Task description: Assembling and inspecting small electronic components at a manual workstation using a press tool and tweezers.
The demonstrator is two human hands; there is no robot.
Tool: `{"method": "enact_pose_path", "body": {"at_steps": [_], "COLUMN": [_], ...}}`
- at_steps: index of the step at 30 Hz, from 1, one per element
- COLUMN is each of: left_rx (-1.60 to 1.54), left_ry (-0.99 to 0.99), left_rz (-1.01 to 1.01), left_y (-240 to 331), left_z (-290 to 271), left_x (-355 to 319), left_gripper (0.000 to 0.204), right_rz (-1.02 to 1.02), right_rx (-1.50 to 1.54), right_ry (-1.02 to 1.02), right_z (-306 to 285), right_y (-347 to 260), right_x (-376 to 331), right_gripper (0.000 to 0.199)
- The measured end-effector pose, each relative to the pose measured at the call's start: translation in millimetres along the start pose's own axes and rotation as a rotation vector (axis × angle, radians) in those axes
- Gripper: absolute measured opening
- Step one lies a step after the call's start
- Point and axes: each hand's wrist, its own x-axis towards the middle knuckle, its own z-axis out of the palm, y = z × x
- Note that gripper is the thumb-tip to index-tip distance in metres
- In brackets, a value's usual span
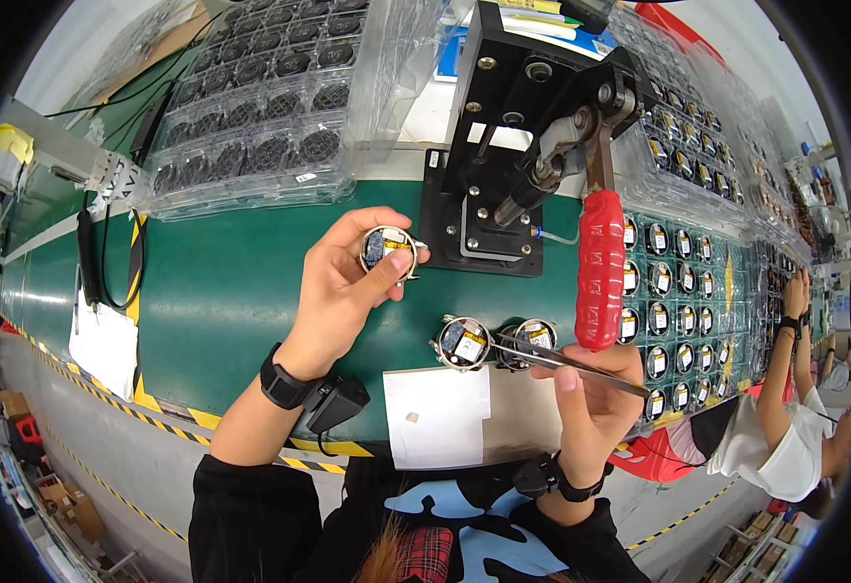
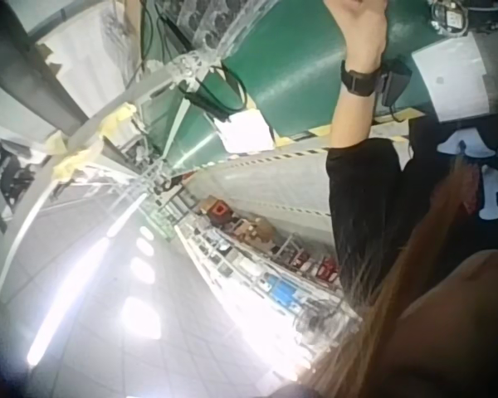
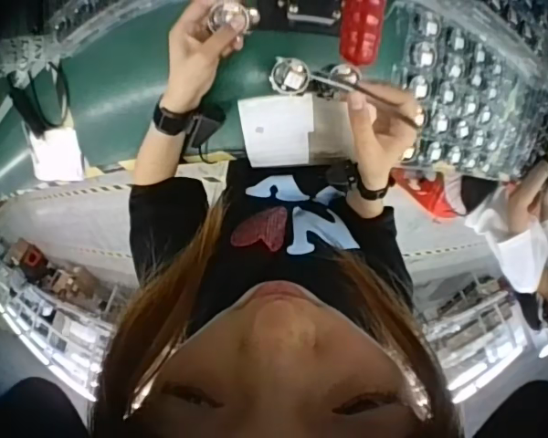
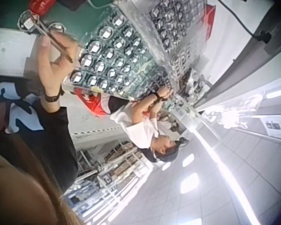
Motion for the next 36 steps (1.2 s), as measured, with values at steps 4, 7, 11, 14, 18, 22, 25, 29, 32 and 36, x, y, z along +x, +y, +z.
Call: {"method": "enact_pose_path", "body": {"at_steps": [4,7,11,14,18,22,25,29,32,36], "left_rx": [-0.056,-0.08,-0.188,-0.375,-0.245,-0.157,-0.131,-0.096,-0.128,-0.154], "left_ry": [-0.056,-0.073,-0.09,-0.163,-0.235,-0.277,-0.327,-0.363,-0.369,-0.432], "left_rz": [-0.046,-0.074,-0.104,-0.124,0.009,0.135,0.114,0.09,0.077,0.054], "left_y": [-1,0,5,4,4,3,4,3,5,6], "left_z": [-3,0,7,12,18,23,23,20,22,18], "left_x": [0,1,2,0,-7,-11,-14,-13,-14,-14], "left_gripper": [0.027,0.028,0.031,0.037,0.045,0.05,0.053,0.056,0.053,0.051], "right_rz": [-0.059,-0.058,-0.051,-0.046,-0.087,-0.075,-0.057,-0.049,-0.052,0.05], "right_rx": [-0.117,-0.1,-0.103,0.016,0.15,0.17,0.166,0.195,0.215,0.285], "right_ry": [-0.103,-0.17,-0.132,-0.071,-0.037,-0.046,-0.05,-0.051,-0.051,-0.059], "right_z": [-2,6,12,26,33,43,46,46,46,43], "right_y": [6,0,-1,-3,3,3,4,8,8,2], "right_x": [-3,0,-2,-3,0,5,5,4,4,9], "right_gripper": [0.021,0.02,0.02,0.019,0.022,0.021,0.019,0.017,0.015,0.014]}}
